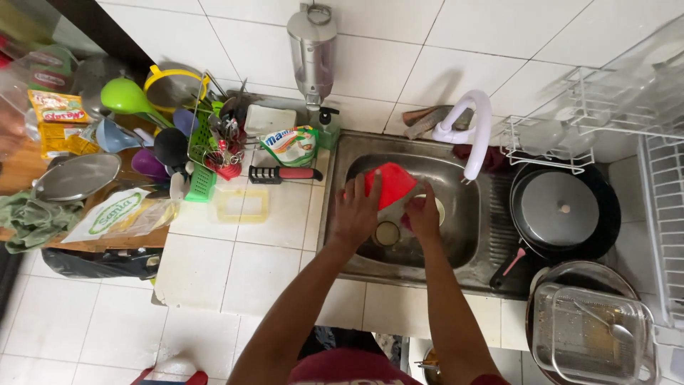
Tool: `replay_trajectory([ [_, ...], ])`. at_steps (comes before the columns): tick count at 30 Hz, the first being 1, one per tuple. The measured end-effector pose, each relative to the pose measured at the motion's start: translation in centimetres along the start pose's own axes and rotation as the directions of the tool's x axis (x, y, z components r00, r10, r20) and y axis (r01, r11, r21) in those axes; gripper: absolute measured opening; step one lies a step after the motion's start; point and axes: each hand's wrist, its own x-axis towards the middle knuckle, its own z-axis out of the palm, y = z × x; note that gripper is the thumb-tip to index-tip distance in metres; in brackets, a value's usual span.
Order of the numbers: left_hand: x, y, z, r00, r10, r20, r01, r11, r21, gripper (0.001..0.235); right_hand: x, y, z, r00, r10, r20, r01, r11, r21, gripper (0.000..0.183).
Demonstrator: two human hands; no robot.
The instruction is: Washing a large tray and several bowls in a kitchen sink using a cleaning cloth and running water.
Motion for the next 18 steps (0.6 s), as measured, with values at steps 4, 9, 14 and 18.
replay_trajectory([
  [4, 0.9, -1.8, 0.1, 0.982, 0.056, 0.182, -0.026, 0.986, -0.168, 0.077, 1.0, -1.2, 0.6, 0.998, -0.065, -0.002, 0.065, 0.995, 0.079, 0.054],
  [9, 4.1, -5.0, 1.9, 0.927, -0.058, 0.37, 0.225, 0.876, -0.426, 0.086, 5.5, 2.4, 0.0, 0.993, -0.12, -0.021, 0.118, 0.99, -0.077, 0.043],
  [14, 9.3, -7.6, -3.4, 0.95, -0.11, 0.292, 0.222, 0.896, -0.384, 0.084, 4.7, -1.3, -0.3, 0.998, -0.052, 0.021, 0.055, 0.987, -0.151, 0.036],
  [18, 12.2, -9.9, -1.7, 0.898, -0.25, 0.363, 0.319, 0.937, -0.145, 0.091, -0.4, -10.7, -0.7, 0.98, 0.193, 0.043, -0.188, 0.978, -0.092, 0.032],
])
